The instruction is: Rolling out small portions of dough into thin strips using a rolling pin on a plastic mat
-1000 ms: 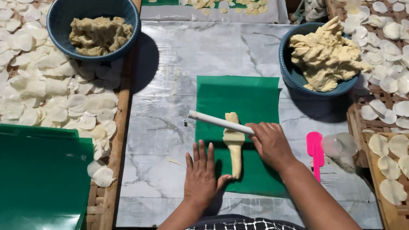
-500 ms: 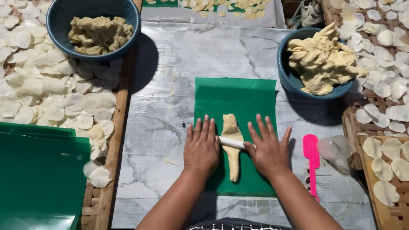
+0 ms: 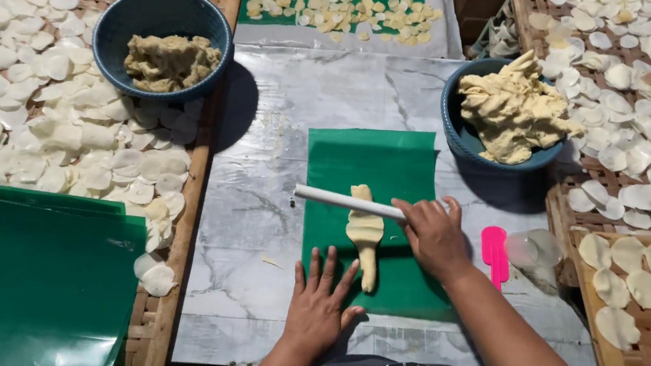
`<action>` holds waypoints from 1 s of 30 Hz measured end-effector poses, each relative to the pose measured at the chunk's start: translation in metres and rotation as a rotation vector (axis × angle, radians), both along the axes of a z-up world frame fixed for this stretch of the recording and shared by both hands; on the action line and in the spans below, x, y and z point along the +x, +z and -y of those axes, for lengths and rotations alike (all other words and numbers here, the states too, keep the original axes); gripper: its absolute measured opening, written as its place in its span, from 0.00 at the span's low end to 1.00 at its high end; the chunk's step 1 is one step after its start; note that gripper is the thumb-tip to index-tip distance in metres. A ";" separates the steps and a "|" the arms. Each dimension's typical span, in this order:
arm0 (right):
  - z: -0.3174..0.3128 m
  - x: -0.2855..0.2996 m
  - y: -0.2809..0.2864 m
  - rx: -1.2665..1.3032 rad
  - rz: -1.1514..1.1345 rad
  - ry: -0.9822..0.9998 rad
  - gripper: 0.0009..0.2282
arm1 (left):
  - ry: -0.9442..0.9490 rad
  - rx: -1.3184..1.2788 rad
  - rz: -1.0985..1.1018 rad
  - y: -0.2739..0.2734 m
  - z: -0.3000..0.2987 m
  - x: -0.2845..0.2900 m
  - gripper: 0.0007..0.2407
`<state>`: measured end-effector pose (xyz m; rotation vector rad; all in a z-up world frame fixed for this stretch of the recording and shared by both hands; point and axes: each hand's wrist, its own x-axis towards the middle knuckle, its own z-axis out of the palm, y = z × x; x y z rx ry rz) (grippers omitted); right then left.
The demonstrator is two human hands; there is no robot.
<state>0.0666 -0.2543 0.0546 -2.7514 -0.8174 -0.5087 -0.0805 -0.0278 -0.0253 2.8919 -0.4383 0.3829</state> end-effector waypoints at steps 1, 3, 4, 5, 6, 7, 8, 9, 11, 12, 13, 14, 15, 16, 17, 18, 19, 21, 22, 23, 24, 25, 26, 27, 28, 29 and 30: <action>-0.004 0.008 0.001 0.002 -0.002 0.005 0.22 | 0.005 0.002 -0.002 0.003 0.000 0.001 0.36; -0.013 0.031 0.006 -0.056 0.079 -0.027 0.22 | 0.020 -0.107 -0.074 0.011 -0.004 0.013 0.34; -0.014 0.041 -0.002 -0.054 0.091 -0.030 0.22 | 0.017 -0.106 -0.061 0.010 -0.008 0.018 0.34; -0.015 0.049 -0.011 -0.064 0.024 -0.016 0.22 | 0.010 -0.094 -0.069 0.008 -0.013 0.021 0.36; -0.016 0.058 -0.020 -0.073 -0.043 -0.003 0.22 | 0.002 -0.081 -0.077 0.006 -0.018 0.025 0.37; -0.017 0.059 -0.023 -0.076 -0.044 -0.007 0.22 | -0.003 -0.084 -0.078 0.022 -0.024 0.029 0.37; -0.018 0.061 -0.025 -0.095 -0.056 -0.013 0.24 | -0.007 -0.162 -0.071 0.039 -0.030 0.033 0.33; -0.019 0.066 -0.026 -0.113 -0.062 -0.024 0.25 | -0.016 -0.238 -0.058 0.055 -0.037 0.042 0.30; -0.014 0.074 -0.032 -0.162 -0.102 -0.035 0.25 | 0.028 -0.230 0.132 0.058 -0.054 0.083 0.25; -0.012 0.077 -0.035 -0.209 -0.149 -0.038 0.24 | 0.080 -0.221 0.316 0.060 -0.062 0.102 0.20; -0.014 0.078 -0.039 -0.212 -0.143 -0.036 0.24 | 0.082 -0.224 0.322 0.062 -0.066 0.122 0.20; -0.016 0.080 -0.043 -0.232 -0.121 -0.047 0.25 | 0.072 -0.230 0.343 0.064 -0.071 0.143 0.21; -0.016 0.082 -0.047 -0.252 -0.100 -0.062 0.26 | 0.056 -0.237 0.363 0.067 -0.074 0.164 0.22; -0.021 0.076 -0.047 -0.255 -0.095 -0.065 0.26 | 0.053 -0.241 0.368 0.055 -0.075 0.172 0.22; -0.026 0.071 -0.047 -0.186 -0.118 -0.052 0.26 | 0.040 -0.230 0.222 0.045 -0.075 0.182 0.23; -0.031 0.068 -0.048 -0.117 -0.141 -0.039 0.26 | 0.027 -0.217 0.076 0.034 -0.075 0.193 0.25; -0.035 0.062 -0.048 -0.118 -0.139 -0.044 0.26 | 0.022 -0.219 0.077 0.041 -0.074 0.191 0.25; -0.043 0.051 -0.049 -0.097 -0.069 -0.105 0.28 | 0.094 -0.092 -0.241 0.053 -0.071 0.187 0.24; -0.045 0.054 -0.052 -0.098 -0.068 -0.110 0.28 | 0.089 -0.093 -0.240 0.051 -0.071 0.194 0.24; -0.047 0.056 -0.055 -0.112 -0.051 -0.144 0.29 | 0.139 -0.087 -0.281 0.050 -0.069 0.201 0.24; -0.049 0.059 -0.058 -0.126 -0.033 -0.178 0.29 | 0.189 -0.081 -0.321 0.049 -0.068 0.208 0.24; -0.051 0.069 -0.062 -0.129 -0.034 -0.181 0.29 | 0.185 -0.083 -0.322 0.046 -0.067 0.217 0.24; -0.053 0.079 -0.065 -0.138 -0.125 -0.219 0.29 | 0.223 -0.089 -0.351 0.044 -0.067 0.226 0.25; -0.055 0.089 -0.069 -0.146 -0.216 -0.258 0.29 | 0.260 -0.092 -0.380 0.042 -0.066 0.236 0.25; -0.061 0.094 -0.059 -0.145 -0.217 -0.261 0.29 | 0.256 -0.091 -0.381 0.046 -0.066 0.243 0.25; -0.066 0.096 -0.051 -0.159 -0.250 -0.298 0.29 | 0.278 -0.086 -0.442 0.049 -0.066 0.248 0.26; -0.072 0.099 -0.042 -0.173 -0.284 -0.334 0.29 | 0.301 -0.080 -0.504 0.051 -0.066 0.253 0.26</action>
